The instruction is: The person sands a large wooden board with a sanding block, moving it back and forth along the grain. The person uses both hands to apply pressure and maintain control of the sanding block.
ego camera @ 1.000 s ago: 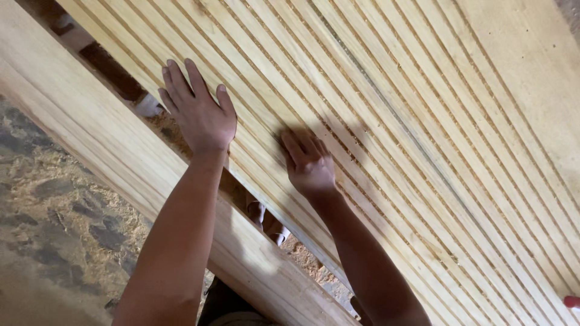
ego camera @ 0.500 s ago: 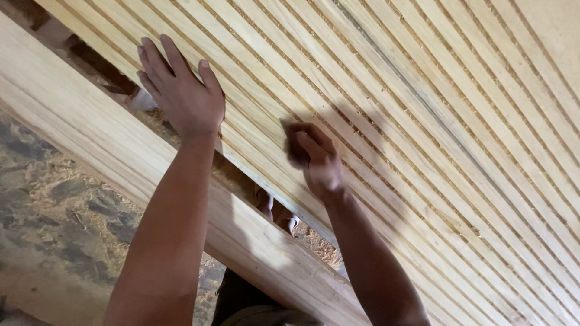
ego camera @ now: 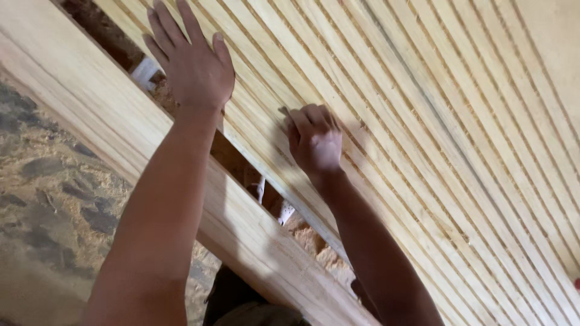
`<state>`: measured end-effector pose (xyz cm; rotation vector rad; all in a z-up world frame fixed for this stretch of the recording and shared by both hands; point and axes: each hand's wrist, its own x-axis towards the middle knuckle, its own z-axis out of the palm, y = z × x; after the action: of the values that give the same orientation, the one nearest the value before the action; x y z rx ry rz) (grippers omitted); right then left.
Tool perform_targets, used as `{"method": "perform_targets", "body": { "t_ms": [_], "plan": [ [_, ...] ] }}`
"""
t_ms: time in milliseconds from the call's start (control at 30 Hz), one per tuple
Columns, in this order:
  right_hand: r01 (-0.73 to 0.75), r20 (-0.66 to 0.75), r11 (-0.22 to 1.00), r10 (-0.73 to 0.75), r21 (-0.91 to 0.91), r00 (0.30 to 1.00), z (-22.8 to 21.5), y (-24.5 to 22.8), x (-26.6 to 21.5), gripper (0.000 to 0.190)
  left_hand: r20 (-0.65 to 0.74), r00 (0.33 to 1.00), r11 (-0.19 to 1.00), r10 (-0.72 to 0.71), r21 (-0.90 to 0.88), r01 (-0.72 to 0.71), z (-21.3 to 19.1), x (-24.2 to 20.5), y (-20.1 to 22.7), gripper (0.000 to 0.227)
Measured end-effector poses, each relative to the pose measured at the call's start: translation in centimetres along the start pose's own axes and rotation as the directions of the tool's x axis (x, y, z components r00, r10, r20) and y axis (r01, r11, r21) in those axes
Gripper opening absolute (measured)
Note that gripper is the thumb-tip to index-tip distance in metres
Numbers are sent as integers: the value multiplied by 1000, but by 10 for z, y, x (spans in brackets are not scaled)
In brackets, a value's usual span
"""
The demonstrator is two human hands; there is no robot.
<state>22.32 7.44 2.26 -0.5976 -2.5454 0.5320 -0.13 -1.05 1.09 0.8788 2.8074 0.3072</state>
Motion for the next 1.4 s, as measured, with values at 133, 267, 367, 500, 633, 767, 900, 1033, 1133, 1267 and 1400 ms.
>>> {"method": "perform_targets", "body": {
  "t_ms": [133, 267, 367, 500, 633, 767, 900, 1033, 1133, 1267, 1400],
  "plan": [
    [17, 129, 1000, -17, -2, 992, -3, 20, 18, 10, 47, 998, 999, -29, -34, 30, -10, 14, 11, 71],
    [126, 30, 991, -127, 50, 991, 5, 27, 20, 6, 23, 998, 998, -53, -28, 54, -3, 10, 3, 70],
    [121, -86, 984, -111, 127, 990, 25, 21, 32, 9, 9, 999, 999, -49, -12, 49, 5, 11, 2, 71],
    [119, 31, 993, -118, -4, 992, 59, 1, 56, 24, 15, 998, 998, -63, -31, 63, 5, 13, 3, 74],
    [80, 12, 991, -81, 106, 997, 45, -7, 53, 18, -22, 999, 998, -40, -41, 39, 1, 9, 5, 72],
    [47, -8, 996, -47, 71, 999, 8, 5, 31, 15, -46, 999, 998, -29, -57, 26, 2, 10, 4, 72],
    [78, 27, 990, -81, 114, 996, 34, 7, 46, 8, -63, 998, 998, -23, -62, 20, 4, 9, 2, 71],
    [141, -63, 983, -134, 119, 989, 78, -2, 74, 11, -59, 998, 997, -38, -63, 34, 3, 7, 4, 72],
    [124, -32, 987, -121, 101, 992, 64, -2, 71, 13, -99, 995, 997, -14, -77, 6, -1, 9, 6, 72],
    [69, 48, 987, -77, 147, 996, 24, -1, 44, 15, -96, 995, 996, -13, -90, 4, 2, 9, 4, 72],
    [84, -40, 985, -79, 151, 996, 62, -7, 72, 24, -145, 989, 995, -3, -100, -11, 11, 8, -1, 66]
  ]
}}
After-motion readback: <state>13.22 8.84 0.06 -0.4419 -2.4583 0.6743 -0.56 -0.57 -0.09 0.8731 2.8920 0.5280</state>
